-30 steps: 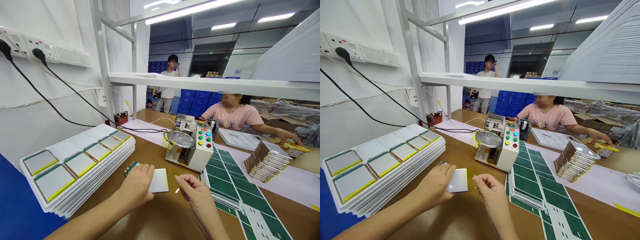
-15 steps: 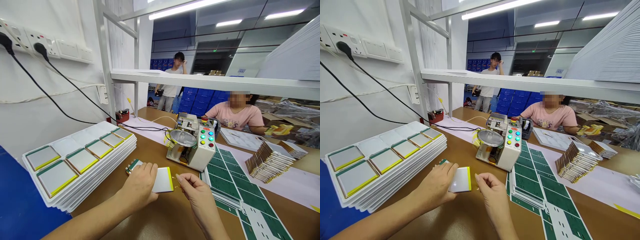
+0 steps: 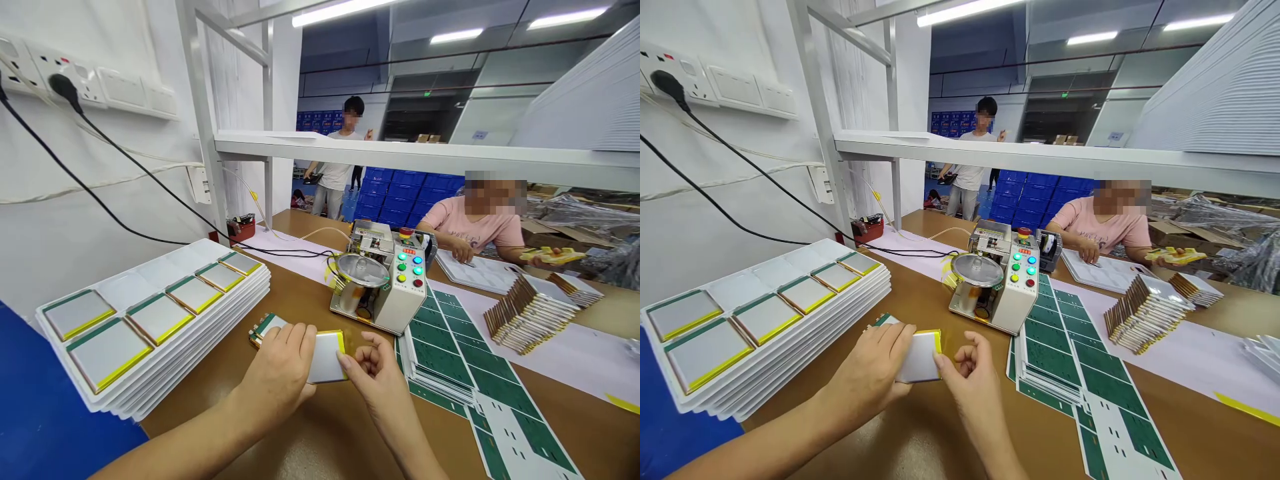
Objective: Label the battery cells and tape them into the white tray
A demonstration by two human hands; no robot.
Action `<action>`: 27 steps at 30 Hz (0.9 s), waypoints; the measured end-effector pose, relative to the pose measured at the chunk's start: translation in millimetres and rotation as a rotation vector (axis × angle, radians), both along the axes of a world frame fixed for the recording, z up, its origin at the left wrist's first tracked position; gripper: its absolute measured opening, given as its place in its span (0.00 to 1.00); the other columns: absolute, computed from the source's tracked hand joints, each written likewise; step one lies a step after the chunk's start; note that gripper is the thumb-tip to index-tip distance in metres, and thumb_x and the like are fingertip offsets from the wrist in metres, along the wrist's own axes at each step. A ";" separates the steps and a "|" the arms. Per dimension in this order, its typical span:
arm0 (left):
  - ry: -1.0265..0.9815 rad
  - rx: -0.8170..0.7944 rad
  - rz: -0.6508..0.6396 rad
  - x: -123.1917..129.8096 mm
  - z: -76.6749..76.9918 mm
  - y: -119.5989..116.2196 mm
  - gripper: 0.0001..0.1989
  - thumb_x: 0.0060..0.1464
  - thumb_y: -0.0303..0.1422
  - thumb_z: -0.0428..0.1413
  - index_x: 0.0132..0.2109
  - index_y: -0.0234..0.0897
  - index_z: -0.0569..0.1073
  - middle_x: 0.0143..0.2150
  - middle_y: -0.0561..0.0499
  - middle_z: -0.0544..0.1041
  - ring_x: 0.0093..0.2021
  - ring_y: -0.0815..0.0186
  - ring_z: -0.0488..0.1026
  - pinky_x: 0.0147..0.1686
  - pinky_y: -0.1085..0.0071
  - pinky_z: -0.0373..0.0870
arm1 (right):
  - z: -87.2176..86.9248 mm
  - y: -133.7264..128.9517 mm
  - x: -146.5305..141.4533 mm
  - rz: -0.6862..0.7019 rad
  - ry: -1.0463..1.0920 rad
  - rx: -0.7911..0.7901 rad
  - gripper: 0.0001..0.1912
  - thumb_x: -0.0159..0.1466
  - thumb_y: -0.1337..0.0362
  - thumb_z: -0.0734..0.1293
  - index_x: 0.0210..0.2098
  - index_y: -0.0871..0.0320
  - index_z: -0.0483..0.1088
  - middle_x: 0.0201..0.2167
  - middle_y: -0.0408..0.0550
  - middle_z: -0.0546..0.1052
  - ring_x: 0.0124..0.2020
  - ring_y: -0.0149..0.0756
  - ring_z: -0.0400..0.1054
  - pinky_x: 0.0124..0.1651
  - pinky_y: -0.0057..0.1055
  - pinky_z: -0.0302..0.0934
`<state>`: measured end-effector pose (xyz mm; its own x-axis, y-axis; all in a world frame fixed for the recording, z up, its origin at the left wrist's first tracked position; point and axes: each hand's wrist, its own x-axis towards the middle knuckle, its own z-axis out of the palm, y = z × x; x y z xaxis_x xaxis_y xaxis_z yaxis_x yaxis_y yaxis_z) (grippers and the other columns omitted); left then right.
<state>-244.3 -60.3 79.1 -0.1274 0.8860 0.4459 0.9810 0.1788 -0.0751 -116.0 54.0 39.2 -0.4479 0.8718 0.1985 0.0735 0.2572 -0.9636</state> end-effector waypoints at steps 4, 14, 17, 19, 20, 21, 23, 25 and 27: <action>-0.044 0.065 0.031 -5.7 -4.6 -1.3 0.23 0.44 0.28 0.52 0.50 0.33 0.60 0.42 0.45 0.69 0.40 0.59 0.66 0.38 0.63 0.65 | -24.8 2.6 19.3 -0.020 -0.112 0.060 0.38 0.49 0.53 0.70 0.55 0.56 0.54 0.30 0.41 0.66 0.22 0.29 0.56 0.26 0.28 0.57; -0.109 0.146 -0.049 -0.3 -9.0 -7.3 0.24 0.46 0.26 0.52 0.53 0.36 0.58 0.45 0.44 0.68 0.42 0.59 0.67 0.40 0.62 0.67 | 29.3 -36.2 18.5 0.374 0.058 0.839 0.34 0.60 0.71 0.61 0.62 0.53 0.46 0.59 0.49 0.58 0.59 0.42 0.53 0.60 0.38 0.50; -0.147 0.197 -0.113 -0.8 -15.0 -12.3 0.24 0.50 0.28 0.51 0.54 0.37 0.57 0.45 0.44 0.68 0.43 0.60 0.67 0.41 0.64 0.67 | 33.2 -37.3 5.5 0.475 0.076 0.791 0.37 0.61 0.70 0.60 0.64 0.52 0.39 0.63 0.47 0.51 0.62 0.40 0.46 0.63 0.38 0.43; -0.129 0.248 -0.127 -2.0 -19.1 -14.9 0.26 0.48 0.29 0.52 0.55 0.35 0.56 0.46 0.43 0.68 0.44 0.59 0.66 0.43 0.63 0.67 | 30.6 -36.2 2.0 0.498 0.146 0.585 0.33 0.63 0.68 0.60 0.64 0.49 0.42 0.64 0.44 0.49 0.63 0.39 0.44 0.63 0.37 0.42; -0.119 0.270 -0.125 -2.5 -20.8 -15.9 0.28 0.46 0.28 0.53 0.56 0.34 0.56 0.46 0.42 0.68 0.44 0.58 0.66 0.43 0.63 0.67 | 29.5 -35.7 1.5 0.512 0.221 0.432 0.31 0.64 0.66 0.59 0.63 0.47 0.44 0.64 0.43 0.50 0.63 0.37 0.44 0.63 0.36 0.42; -0.116 0.286 -0.124 -2.8 -22.0 -16.6 0.29 0.45 0.26 0.53 0.56 0.34 0.56 0.46 0.42 0.68 0.45 0.58 0.66 0.44 0.62 0.67 | 29.2 -35.2 1.5 0.539 0.326 0.261 0.27 0.65 0.64 0.58 0.62 0.46 0.48 0.63 0.42 0.52 0.63 0.36 0.44 0.63 0.36 0.41; -0.137 0.303 -0.145 -2.6 -22.8 -17.2 0.32 0.42 0.23 0.53 0.57 0.34 0.55 0.47 0.42 0.67 0.46 0.58 0.66 0.46 0.63 0.66 | 31.7 -34.3 2.2 0.617 0.575 -0.110 0.21 0.66 0.61 0.56 0.59 0.47 0.55 0.61 0.42 0.57 0.62 0.36 0.47 0.63 0.34 0.43; -0.200 0.303 -0.192 -1.4 -21.2 -16.9 0.33 0.41 0.22 0.53 0.57 0.35 0.55 0.47 0.43 0.67 0.47 0.60 0.66 0.47 0.64 0.67 | 37.7 -33.8 2.4 0.671 0.786 -0.443 0.20 0.67 0.57 0.53 0.57 0.51 0.60 0.59 0.45 0.60 0.61 0.36 0.50 0.62 0.33 0.46; -0.295 0.284 -0.236 0.8 -17.1 -16.1 0.33 0.40 0.22 0.54 0.56 0.36 0.55 0.47 0.44 0.67 0.47 0.61 0.66 0.47 0.66 0.67 | 44.3 -34.3 0.4 0.666 0.909 -0.701 0.23 0.67 0.53 0.52 0.55 0.55 0.63 0.59 0.47 0.61 0.60 0.36 0.52 0.60 0.32 0.50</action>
<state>-243.5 -76.3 62.0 -0.0948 0.7540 0.6499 0.9694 -0.0785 0.2326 -115.6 19.6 83.5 -0.7745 0.5792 0.2541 -0.6095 -0.5760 -0.5448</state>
